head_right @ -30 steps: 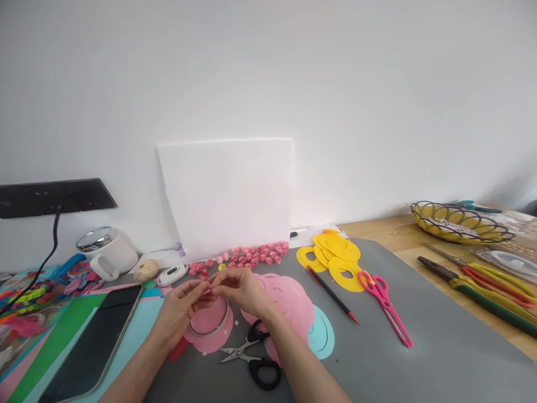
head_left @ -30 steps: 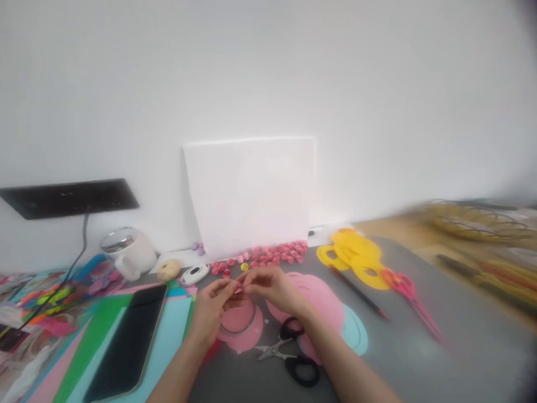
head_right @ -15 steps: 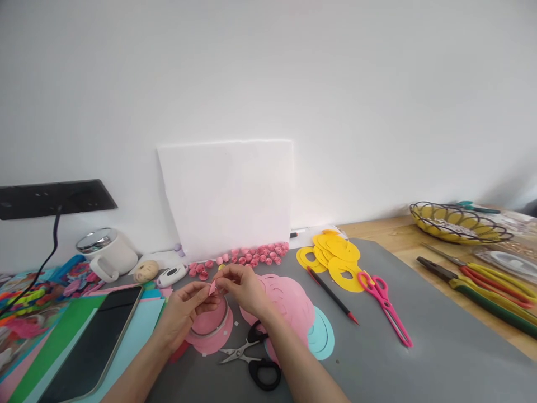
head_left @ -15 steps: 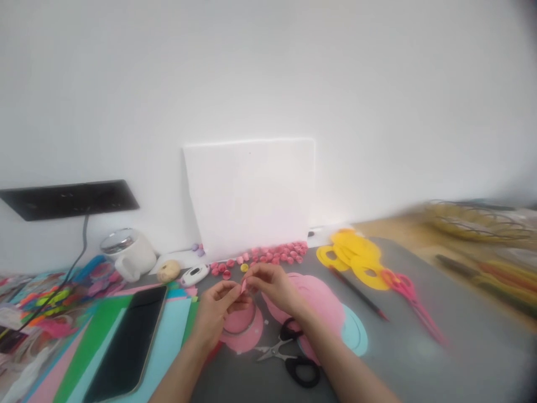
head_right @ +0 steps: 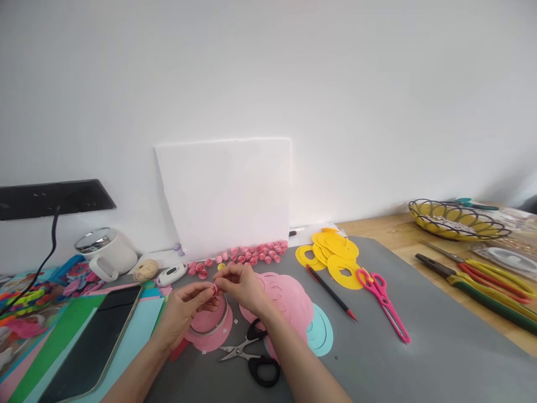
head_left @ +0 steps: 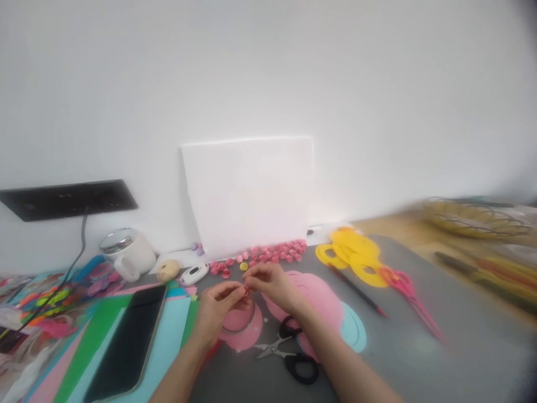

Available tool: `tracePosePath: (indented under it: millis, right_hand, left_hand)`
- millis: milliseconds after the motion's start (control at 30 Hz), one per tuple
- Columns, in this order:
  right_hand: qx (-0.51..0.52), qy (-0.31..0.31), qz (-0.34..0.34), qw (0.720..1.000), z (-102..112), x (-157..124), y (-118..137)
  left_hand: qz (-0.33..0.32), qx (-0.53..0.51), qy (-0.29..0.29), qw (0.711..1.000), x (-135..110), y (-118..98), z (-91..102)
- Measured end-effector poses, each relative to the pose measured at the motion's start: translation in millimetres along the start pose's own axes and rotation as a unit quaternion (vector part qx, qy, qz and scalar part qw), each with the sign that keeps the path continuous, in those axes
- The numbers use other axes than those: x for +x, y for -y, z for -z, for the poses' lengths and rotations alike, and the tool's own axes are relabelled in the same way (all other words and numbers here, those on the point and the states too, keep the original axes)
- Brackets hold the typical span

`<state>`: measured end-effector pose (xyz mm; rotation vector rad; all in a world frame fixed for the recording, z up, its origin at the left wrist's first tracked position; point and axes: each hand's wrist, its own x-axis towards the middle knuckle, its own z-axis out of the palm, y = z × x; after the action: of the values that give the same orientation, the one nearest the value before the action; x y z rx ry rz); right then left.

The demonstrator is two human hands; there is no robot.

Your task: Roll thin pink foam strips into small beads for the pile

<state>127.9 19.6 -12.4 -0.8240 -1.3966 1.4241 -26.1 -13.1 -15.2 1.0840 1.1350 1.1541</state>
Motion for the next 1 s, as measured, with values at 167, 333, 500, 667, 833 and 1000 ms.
tracePosePath:
  millis: [167, 333, 500, 667, 833, 1000]
  right_hand:
    - [-0.019, 0.001, 0.004, 1.0, -0.3, -0.2, -2.0]
    - [-0.015, -0.006, 0.004, 1.0, 1.4, 1.2, -8.1]
    - [-0.009, 0.009, -0.001, 1.0, 3.1, 1.0, -11.6]
    - [-0.021, 0.026, 0.009, 0.999, 4.2, 0.7, -11.3]
    - [-0.009, 0.037, 0.009, 0.999, 5.1, 0.1, -6.9]
    - [-0.008, 0.045, 0.014, 0.999, 6.0, -0.3, -5.8]
  left_hand:
    - [-0.022, 0.045, -0.003, 0.999, 1.1, 0.1, 1.5]
    - [-0.039, 0.082, -0.021, 0.996, 0.6, -1.4, 0.5]
    - [-0.018, 0.051, -0.036, 0.998, -0.6, -3.8, -2.9]
    - [-0.01, 0.018, -0.041, 0.999, 0.7, -3.6, -2.9]
    - [-0.019, 0.039, -0.038, 0.998, 3.7, 2.3, 2.1]
    - [-0.036, 0.046, -0.041, 0.997, 4.6, 5.8, 5.1]
